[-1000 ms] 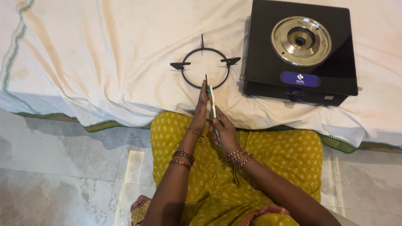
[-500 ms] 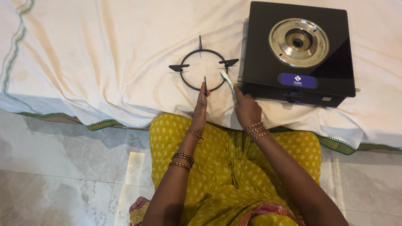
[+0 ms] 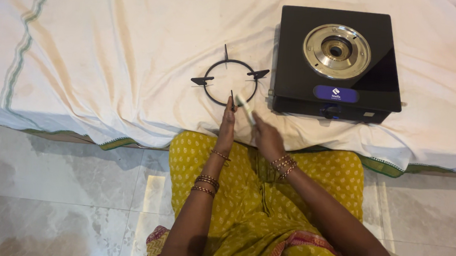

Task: The person removes the metal grate from a portable gas stove and scrubs it with a toothbrush. The person rotates the grate and scrubs different sections, then places it back on the bed.

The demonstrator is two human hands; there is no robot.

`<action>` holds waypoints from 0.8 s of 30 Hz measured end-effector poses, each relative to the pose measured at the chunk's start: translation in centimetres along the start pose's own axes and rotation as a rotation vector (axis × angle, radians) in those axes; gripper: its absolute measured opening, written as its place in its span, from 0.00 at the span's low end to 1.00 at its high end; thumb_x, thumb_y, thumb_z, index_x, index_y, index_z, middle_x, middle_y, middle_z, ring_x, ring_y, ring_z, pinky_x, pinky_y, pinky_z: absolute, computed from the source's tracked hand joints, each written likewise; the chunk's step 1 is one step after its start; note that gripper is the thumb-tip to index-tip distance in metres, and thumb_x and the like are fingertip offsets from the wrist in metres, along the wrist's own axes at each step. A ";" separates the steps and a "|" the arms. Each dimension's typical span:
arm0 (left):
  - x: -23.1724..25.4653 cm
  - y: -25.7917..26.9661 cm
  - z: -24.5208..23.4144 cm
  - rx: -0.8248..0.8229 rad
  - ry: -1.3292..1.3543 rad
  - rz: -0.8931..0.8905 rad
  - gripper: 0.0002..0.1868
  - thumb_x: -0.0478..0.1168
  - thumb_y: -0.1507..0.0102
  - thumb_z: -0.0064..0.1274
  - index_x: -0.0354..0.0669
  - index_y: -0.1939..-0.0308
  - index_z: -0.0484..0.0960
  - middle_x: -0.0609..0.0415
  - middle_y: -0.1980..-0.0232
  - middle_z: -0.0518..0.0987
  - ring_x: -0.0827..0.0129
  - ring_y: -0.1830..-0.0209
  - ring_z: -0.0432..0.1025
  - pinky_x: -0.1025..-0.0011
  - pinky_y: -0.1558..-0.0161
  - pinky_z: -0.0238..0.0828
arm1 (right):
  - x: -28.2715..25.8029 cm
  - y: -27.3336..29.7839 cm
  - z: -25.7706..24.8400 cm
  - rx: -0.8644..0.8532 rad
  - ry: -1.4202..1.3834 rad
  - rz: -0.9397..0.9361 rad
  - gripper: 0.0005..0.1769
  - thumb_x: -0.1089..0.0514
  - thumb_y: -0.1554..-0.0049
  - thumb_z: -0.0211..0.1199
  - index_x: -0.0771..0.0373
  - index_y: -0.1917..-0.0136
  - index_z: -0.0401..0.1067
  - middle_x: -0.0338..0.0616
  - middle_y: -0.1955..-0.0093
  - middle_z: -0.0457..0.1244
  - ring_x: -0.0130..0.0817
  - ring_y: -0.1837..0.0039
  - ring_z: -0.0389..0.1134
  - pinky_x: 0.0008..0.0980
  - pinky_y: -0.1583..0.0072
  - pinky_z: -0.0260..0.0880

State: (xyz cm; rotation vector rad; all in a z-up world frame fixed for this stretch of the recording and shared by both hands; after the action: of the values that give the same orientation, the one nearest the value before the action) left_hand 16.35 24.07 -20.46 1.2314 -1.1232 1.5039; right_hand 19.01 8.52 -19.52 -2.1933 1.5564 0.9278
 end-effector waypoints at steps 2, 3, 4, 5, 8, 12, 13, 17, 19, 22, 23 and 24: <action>-0.6 0.2 0.3 0.059 -0.112 0.025 0.42 0.68 0.28 0.24 0.47 0.17 0.45 0.51 0.14 0.46 0.55 0.15 0.46 0.57 0.20 0.40 | -0.2 -1.6 -1.5 0.205 0.213 -0.099 0.31 0.61 0.39 0.53 0.50 0.23 0.60 0.53 0.55 0.69 0.48 0.62 0.71 0.46 0.62 0.72; -0.8 0.1 0.4 0.112 -0.227 0.047 0.41 0.67 0.27 0.23 0.47 0.17 0.48 0.50 0.13 0.47 0.56 0.14 0.44 0.57 0.18 0.39 | -0.5 -2.4 -2.2 0.309 0.322 -0.152 0.32 0.64 0.40 0.53 0.52 0.23 0.61 0.55 0.53 0.69 0.50 0.61 0.70 0.47 0.62 0.71; -0.9 0.1 0.6 0.166 -0.341 0.069 0.40 0.67 0.25 0.23 0.47 0.17 0.51 0.50 0.13 0.49 0.56 0.12 0.42 0.57 0.17 0.39 | -0.6 -3.5 -2.4 0.237 0.360 -0.116 0.32 0.63 0.40 0.54 0.54 0.23 0.61 0.55 0.54 0.69 0.49 0.61 0.71 0.46 0.61 0.71; -1.2 0.2 0.9 0.225 -0.310 0.012 0.40 0.66 0.27 0.24 0.47 0.17 0.48 0.49 0.14 0.46 0.56 0.15 0.46 0.58 0.20 0.44 | -1.0 -4.4 -2.3 0.164 0.395 -0.079 0.33 0.62 0.40 0.55 0.56 0.22 0.60 0.56 0.56 0.69 0.48 0.61 0.71 0.45 0.61 0.71; -1.4 0.4 1.1 0.378 -0.123 -0.057 0.42 0.62 0.29 0.31 0.46 0.17 0.40 0.48 0.16 0.42 0.57 0.20 0.52 0.61 0.24 0.53 | -2.3 -4.4 -2.0 -0.096 -0.077 -0.112 0.28 0.58 0.38 0.56 0.54 0.24 0.65 0.53 0.62 0.70 0.39 0.62 0.72 0.39 0.57 0.72; -3.0 0.1 -0.9 0.461 0.443 -0.022 0.42 0.56 0.29 0.40 0.46 0.19 0.38 0.51 0.16 0.44 0.56 0.18 0.49 0.59 0.22 0.48 | -1.7 -1.9 -2.1 -0.024 -0.080 -0.044 0.29 0.56 0.37 0.57 0.51 0.24 0.64 0.50 0.63 0.69 0.34 0.65 0.69 0.38 0.58 0.69; -3.6 -0.2 -1.6 0.465 0.602 -0.037 0.42 0.54 0.30 0.41 0.47 0.20 0.38 0.51 0.16 0.45 0.56 0.18 0.49 0.59 0.22 0.47 | -1.4 -1.2 -1.7 -0.019 -0.139 -0.031 0.29 0.57 0.38 0.56 0.51 0.23 0.64 0.47 0.64 0.68 0.32 0.65 0.68 0.36 0.58 0.69; -4.1 -0.5 -2.8 0.354 0.844 -0.025 0.40 0.55 0.28 0.41 0.41 0.18 0.46 0.51 0.17 0.51 0.61 0.23 0.54 0.64 0.27 0.51 | 0.4 0.9 0.5 -0.056 -0.496 -0.079 0.29 0.59 0.35 0.54 0.54 0.21 0.62 0.39 0.63 0.66 0.23 0.64 0.66 0.30 0.57 0.70; -3.0 -0.9 -3.2 0.351 0.879 -0.110 0.39 0.53 0.28 0.41 0.40 0.18 0.50 0.52 0.19 0.57 0.62 0.29 0.58 0.64 0.33 0.54 | 0.2 1.0 0.7 -0.134 -0.700 -0.014 0.28 0.59 0.34 0.53 0.54 0.21 0.62 0.37 0.65 0.65 0.21 0.67 0.62 0.27 0.61 0.66; 0.6 -0.6 -2.6 0.321 0.841 0.007 0.37 0.51 0.28 0.41 0.41 0.19 0.51 0.53 0.23 0.63 0.67 0.32 0.62 0.68 0.35 0.58 | -1.7 2.4 -0.3 -0.294 -0.860 0.205 0.29 0.56 0.36 0.52 0.49 0.22 0.61 0.35 0.69 0.64 0.21 0.75 0.56 0.25 0.71 0.57; 1.7 -0.3 -2.4 0.392 0.686 -0.005 0.37 0.51 0.28 0.40 0.43 0.19 0.49 0.51 0.26 0.66 0.66 0.33 0.63 0.67 0.37 0.60 | -2.5 3.2 -0.8 -0.332 -0.853 0.216 0.29 0.55 0.36 0.51 0.48 0.22 0.61 0.35 0.69 0.65 0.21 0.75 0.56 0.24 0.71 0.57; 2.6 0.1 -2.1 0.461 0.530 -0.017 0.36 0.51 0.29 0.39 0.45 0.20 0.47 0.50 0.28 0.68 0.65 0.34 0.65 0.66 0.39 0.62 | -3.4 3.8 -1.1 -0.369 -0.845 0.226 0.29 0.54 0.36 0.51 0.47 0.22 0.60 0.35 0.69 0.66 0.21 0.76 0.56 0.23 0.72 0.57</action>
State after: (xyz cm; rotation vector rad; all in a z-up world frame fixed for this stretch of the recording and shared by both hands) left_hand 15.42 26.32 -18.10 1.0270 -0.4274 1.9909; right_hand 15.18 8.96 -16.00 -1.4521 1.2621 2.0037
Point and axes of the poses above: each hand's wrist, its own y-axis away from the middle knuckle, its own z-axis out of the palm, x = y × z, the point moved 3 cm from there along -y, towards the middle knuckle
